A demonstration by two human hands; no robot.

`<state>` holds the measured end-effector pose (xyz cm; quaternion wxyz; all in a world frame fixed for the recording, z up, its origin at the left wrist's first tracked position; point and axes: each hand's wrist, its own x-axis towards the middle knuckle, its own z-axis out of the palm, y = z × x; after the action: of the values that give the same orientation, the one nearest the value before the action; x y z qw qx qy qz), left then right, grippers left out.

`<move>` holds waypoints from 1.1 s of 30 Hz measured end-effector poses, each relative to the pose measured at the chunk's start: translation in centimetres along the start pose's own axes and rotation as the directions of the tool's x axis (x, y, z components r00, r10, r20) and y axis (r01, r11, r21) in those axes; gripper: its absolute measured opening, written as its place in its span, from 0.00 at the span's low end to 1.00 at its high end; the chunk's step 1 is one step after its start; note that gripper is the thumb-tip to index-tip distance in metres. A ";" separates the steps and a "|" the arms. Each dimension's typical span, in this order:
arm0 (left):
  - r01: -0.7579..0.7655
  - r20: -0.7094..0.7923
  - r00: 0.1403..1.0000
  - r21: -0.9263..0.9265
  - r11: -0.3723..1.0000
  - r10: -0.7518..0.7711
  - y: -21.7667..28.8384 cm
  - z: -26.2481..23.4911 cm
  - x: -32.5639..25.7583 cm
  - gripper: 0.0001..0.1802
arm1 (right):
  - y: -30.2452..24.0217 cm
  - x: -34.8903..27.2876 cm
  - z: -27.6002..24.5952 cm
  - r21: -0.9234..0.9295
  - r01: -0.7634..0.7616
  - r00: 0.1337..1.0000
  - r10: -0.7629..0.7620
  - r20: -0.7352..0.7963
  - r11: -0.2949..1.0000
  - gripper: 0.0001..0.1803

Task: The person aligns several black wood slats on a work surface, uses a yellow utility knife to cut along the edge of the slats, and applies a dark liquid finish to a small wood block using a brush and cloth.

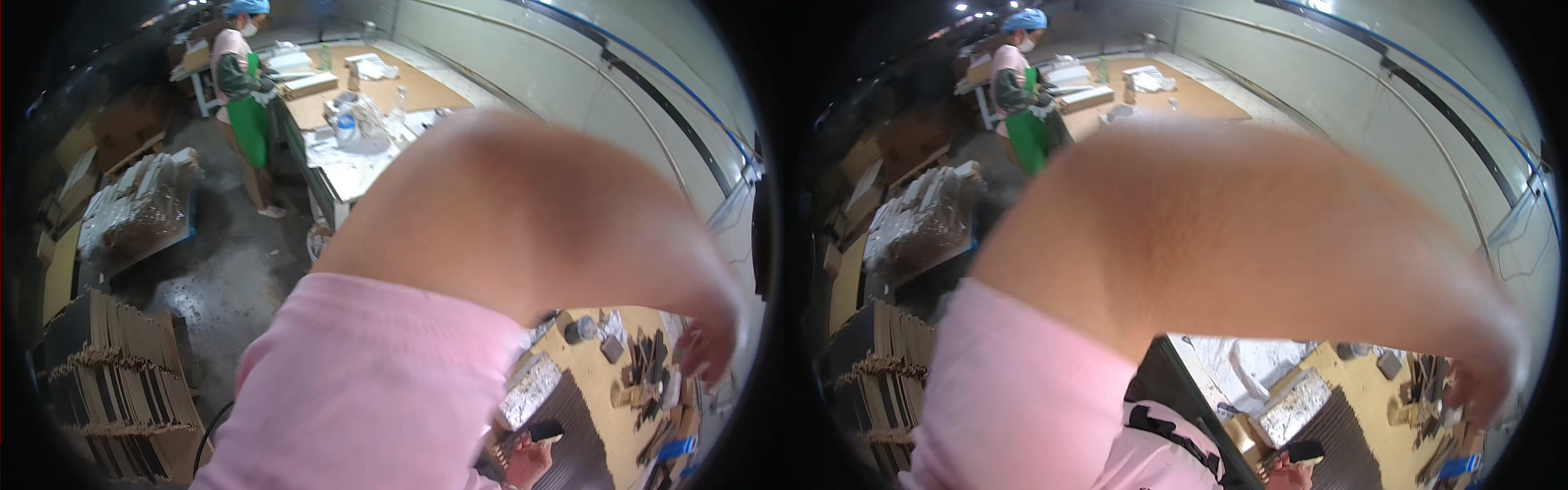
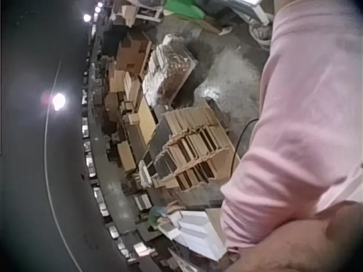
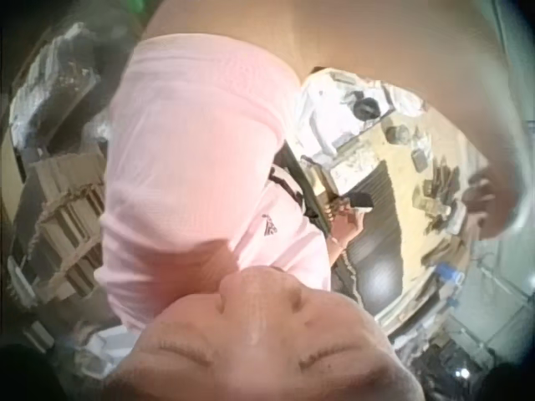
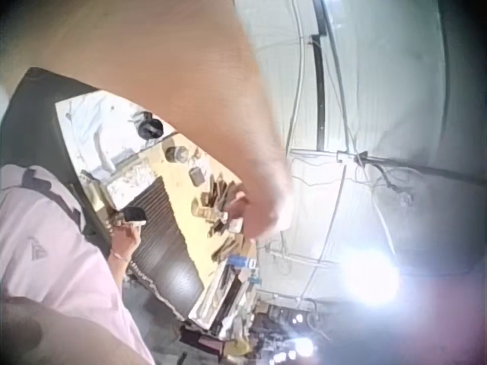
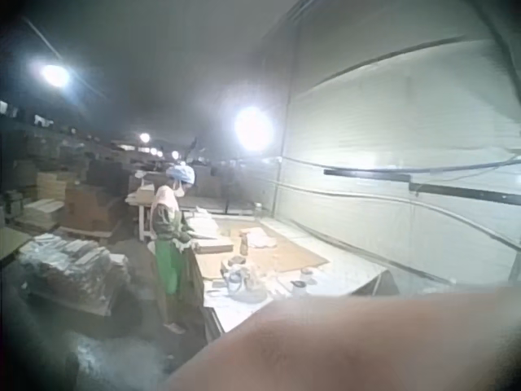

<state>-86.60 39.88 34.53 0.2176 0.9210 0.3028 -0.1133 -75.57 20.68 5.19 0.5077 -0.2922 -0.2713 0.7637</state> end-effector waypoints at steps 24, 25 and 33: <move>0.161 0.062 0.987 -0.227 0.961 -0.151 -1.0 1.3 -2.1 0.22 | -17.3 14.8 30.4 -0.617 -0.355 0.927 0.178 -0.330 0.703 0.20; 0.158 0.069 0.987 -0.230 0.960 -0.146 -1.1 1.7 -2.1 0.23 | -16.7 14.7 28.7 -0.611 -0.349 0.928 0.173 -0.330 0.711 0.20; 0.212 0.147 0.972 -0.209 0.955 -0.183 -2.0 3.3 -2.2 0.25 | -2.8 9.5 11.5 -0.359 -0.131 0.988 0.095 -0.118 0.924 0.17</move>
<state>-89.79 38.64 31.69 0.3258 0.8467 0.3898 -0.1580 -85.09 29.11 13.37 0.4122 -0.4340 -0.3661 0.7125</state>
